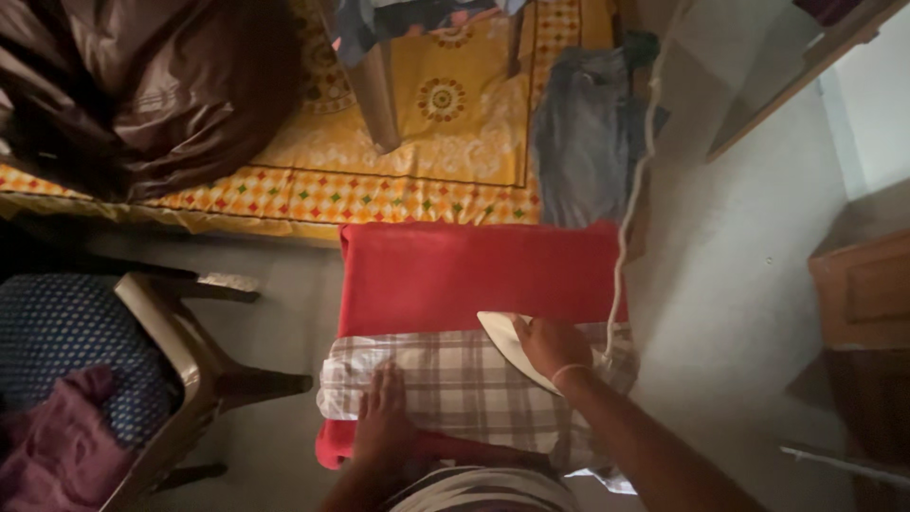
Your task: The person irons a plaid shirt laid out on a red cloth on a small table. They use a white electric iron to smooth the fabric, moving it back and forth across the shirt while holding it in place with their left hand.
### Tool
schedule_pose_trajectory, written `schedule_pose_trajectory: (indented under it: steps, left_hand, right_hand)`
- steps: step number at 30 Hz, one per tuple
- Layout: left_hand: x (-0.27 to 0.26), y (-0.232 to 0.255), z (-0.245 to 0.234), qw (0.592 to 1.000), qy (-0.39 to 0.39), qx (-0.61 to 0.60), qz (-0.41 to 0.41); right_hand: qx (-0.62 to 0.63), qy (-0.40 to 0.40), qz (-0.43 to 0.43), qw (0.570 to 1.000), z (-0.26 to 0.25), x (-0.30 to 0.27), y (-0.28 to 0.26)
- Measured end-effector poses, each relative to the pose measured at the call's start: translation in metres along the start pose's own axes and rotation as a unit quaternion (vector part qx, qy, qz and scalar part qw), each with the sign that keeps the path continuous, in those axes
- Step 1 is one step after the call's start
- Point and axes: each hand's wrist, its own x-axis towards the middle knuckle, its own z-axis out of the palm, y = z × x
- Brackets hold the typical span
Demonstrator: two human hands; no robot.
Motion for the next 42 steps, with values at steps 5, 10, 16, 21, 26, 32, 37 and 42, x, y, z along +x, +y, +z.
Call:
schedule_pose_trajectory:
  steps: [5, 10, 16, 21, 26, 32, 37, 42]
  left_hand:
    - [-0.002, -0.012, -0.001, 0.998, 0.06, -0.016, 0.022]
    - [0.022, -0.03, -0.036, 0.988, 0.143, -0.062, 0.012]
    - [0.072, -0.073, -0.069, 0.991, 0.134, -0.012, 0.019]
    - [0.091, -0.095, -0.077, 1.0, 0.017, 0.003, -0.023]
    - [0.095, -0.105, -0.083, 0.999, -0.001, 0.052, 0.008]
    - [0.092, -0.112, -0.084, 0.995, 0.001, 0.096, -0.009]
    - [0.07, -0.115, -0.079, 0.995, 0.047, -0.014, -0.082]
    - [0.034, -0.131, -0.054, 0.988, 0.12, -0.092, 0.008]
  right_hand:
    - [-0.13, -0.064, -0.29, 0.946, 0.01, -0.01, 0.002]
    - [-0.04, -0.038, -0.087, 0.995, 0.006, -0.006, -0.023]
    - [-0.061, -0.05, -0.188, 0.979, 0.011, -0.011, -0.035]
    - [-0.111, -0.071, -0.135, 0.982, 0.013, -0.014, -0.047]
    - [0.024, 0.053, -0.007, 0.998, 0.013, -0.003, -0.072]
    - [-0.084, -0.051, -0.146, 0.984, 0.024, -0.014, -0.071]
    - [-0.023, -0.002, 0.01, 1.0, 0.031, 0.008, -0.087]
    - [-0.027, -0.064, -0.138, 0.988, 0.036, -0.002, -0.099]
